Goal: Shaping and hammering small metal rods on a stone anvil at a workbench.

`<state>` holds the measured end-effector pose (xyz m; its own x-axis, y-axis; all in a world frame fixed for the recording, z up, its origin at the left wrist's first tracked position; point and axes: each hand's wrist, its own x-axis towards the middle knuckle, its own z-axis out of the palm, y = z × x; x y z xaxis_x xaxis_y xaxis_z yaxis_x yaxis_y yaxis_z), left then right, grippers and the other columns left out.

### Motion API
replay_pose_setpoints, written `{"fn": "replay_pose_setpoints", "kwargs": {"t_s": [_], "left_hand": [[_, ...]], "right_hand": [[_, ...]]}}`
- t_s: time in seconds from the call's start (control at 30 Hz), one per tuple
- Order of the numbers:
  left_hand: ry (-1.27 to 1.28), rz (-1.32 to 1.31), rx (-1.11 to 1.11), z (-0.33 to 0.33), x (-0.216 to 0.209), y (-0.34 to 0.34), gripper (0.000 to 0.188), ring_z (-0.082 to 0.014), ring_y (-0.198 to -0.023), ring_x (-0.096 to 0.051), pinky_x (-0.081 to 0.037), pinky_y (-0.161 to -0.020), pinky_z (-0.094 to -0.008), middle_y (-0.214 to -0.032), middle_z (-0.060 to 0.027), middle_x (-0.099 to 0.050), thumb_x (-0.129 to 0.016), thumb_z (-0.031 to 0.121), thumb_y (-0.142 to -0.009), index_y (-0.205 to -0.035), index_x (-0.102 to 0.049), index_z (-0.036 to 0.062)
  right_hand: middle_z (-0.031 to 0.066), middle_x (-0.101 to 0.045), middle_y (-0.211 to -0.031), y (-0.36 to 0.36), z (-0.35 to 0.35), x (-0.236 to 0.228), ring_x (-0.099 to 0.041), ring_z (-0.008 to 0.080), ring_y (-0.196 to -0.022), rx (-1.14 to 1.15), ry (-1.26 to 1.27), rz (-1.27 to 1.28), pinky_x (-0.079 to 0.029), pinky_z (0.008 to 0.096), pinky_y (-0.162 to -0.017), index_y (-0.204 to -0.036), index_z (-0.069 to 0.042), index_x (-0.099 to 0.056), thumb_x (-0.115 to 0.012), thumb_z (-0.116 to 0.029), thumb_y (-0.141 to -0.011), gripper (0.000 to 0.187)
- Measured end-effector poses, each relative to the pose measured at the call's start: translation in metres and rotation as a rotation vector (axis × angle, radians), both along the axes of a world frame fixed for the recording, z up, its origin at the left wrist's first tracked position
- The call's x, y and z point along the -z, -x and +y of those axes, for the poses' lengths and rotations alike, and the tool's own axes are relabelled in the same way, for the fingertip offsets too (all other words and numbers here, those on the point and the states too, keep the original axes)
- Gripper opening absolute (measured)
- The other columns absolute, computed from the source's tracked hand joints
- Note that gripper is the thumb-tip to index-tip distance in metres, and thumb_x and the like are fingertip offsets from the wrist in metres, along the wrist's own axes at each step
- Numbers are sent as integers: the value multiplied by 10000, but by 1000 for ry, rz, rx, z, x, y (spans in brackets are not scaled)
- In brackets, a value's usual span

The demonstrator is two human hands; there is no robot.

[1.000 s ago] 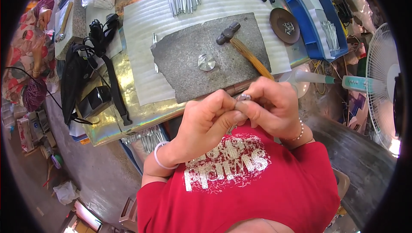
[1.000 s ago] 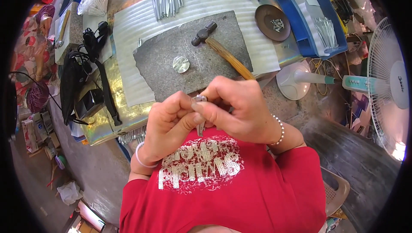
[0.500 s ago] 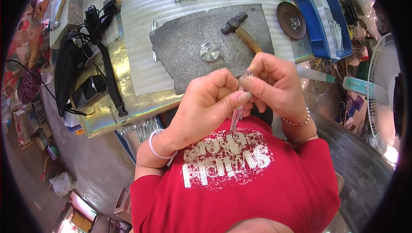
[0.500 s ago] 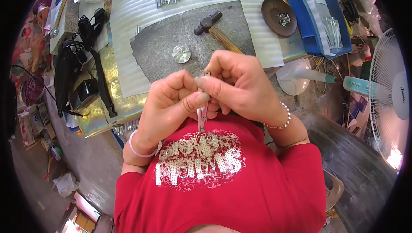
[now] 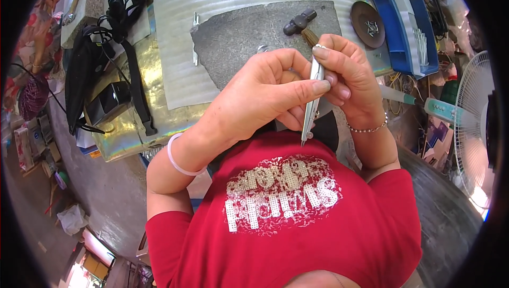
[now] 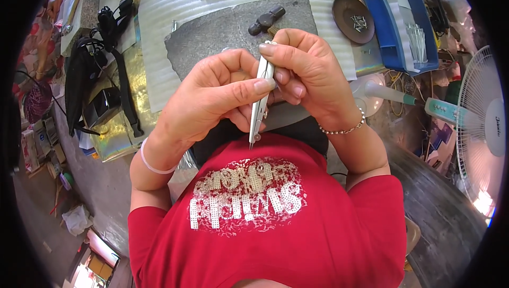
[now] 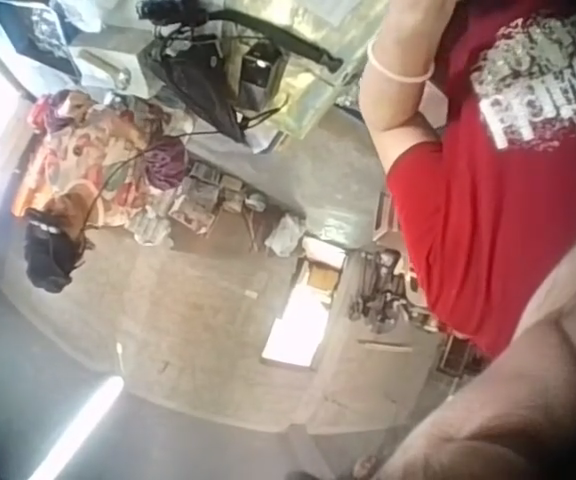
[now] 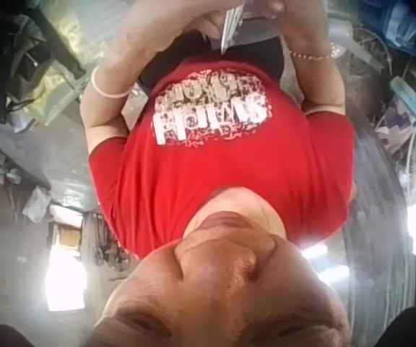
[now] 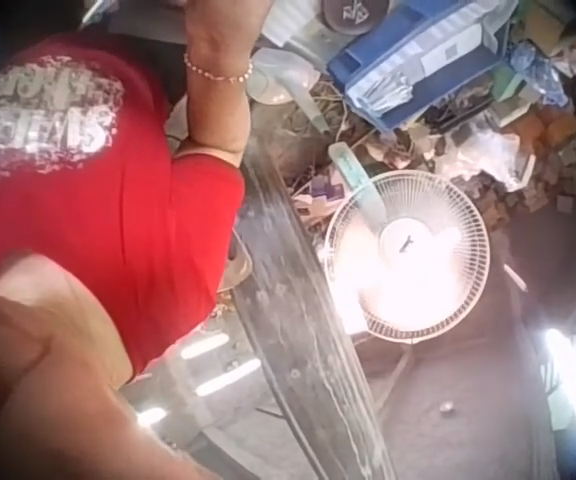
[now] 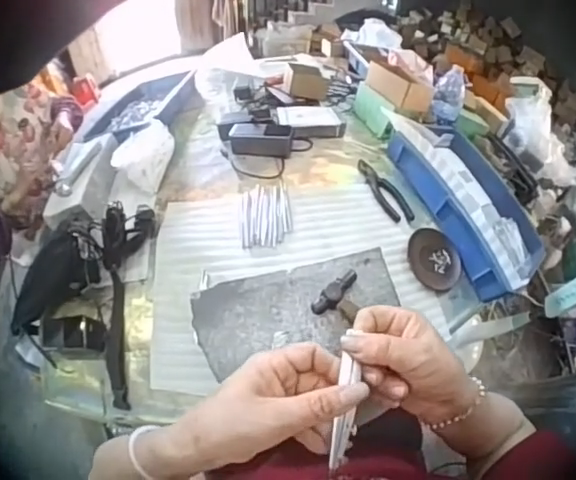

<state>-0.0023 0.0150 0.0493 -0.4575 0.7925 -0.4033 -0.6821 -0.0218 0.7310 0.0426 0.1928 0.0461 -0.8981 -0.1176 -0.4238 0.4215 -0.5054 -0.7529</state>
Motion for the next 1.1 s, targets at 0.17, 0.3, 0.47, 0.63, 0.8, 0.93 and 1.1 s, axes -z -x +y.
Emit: {"fn": "replay_pose_setpoints", "kwargs": {"t_s": [0.17,0.3,0.47,0.63,0.8,0.93,1.1], "left_hand": [[42,64,37,1,-4,5,179,-81,-522,-594,-477,-435,-178,-705,-53,-618,-628,143,-874,-914,-533,-3],[31,136,101,2,-4,10,186,-57,-503,-574,-450,-419,-165,-652,-27,-602,-652,148,-860,-872,-528,10],[88,223,157,4,-12,15,212,-37,-474,-538,-412,-402,-161,-592,-1,-567,-664,159,-854,-807,-507,25],[167,331,231,7,-14,19,245,-32,-463,-518,-393,-398,-166,-564,5,-545,-658,175,-861,-763,-486,32],[180,326,297,13,-17,24,259,-51,-460,-535,-400,-392,-175,-560,-10,-553,-653,179,-865,-744,-474,35],[153,231,284,15,-20,26,270,-62,-451,-543,-403,-382,-178,-552,-16,-554,-650,185,-866,-732,-468,37],[120,213,242,12,-28,26,277,-61,-438,-536,-406,-378,-176,-549,-18,-555,-657,195,-861,-727,-471,38]], "right_hand": [[-17,-521,-560,-3,-4,-2,-382,19,-358,54,-61,17,-277,166,-310,-731,-74,-525,-592,-132,-879,173],[-13,-523,-564,-6,-7,-4,-387,22,-360,89,-73,26,-282,167,-312,-745,-70,-528,-596,-131,-879,162],[-2,-530,-577,-12,-8,-2,-397,23,-370,152,-110,86,-301,166,-321,-783,-60,-537,-597,-118,-879,127],[0,-531,-580,-17,-11,2,-401,28,-375,201,-121,86,-307,164,-327,-789,-57,-535,-597,-110,-879,122],[-5,-523,-578,-19,-10,5,-388,25,-375,232,-93,75,-303,166,-328,-776,-62,-526,-585,-114,-886,135],[-13,-511,-575,-16,-7,4,-368,17,-374,218,19,36,-294,167,-328,-762,-69,-516,-571,-135,-896,159],[-14,-511,-576,-16,-10,0,-359,14,-372,227,33,45,-290,169,-326,-754,-76,-511,-570,-139,-896,167]]}}
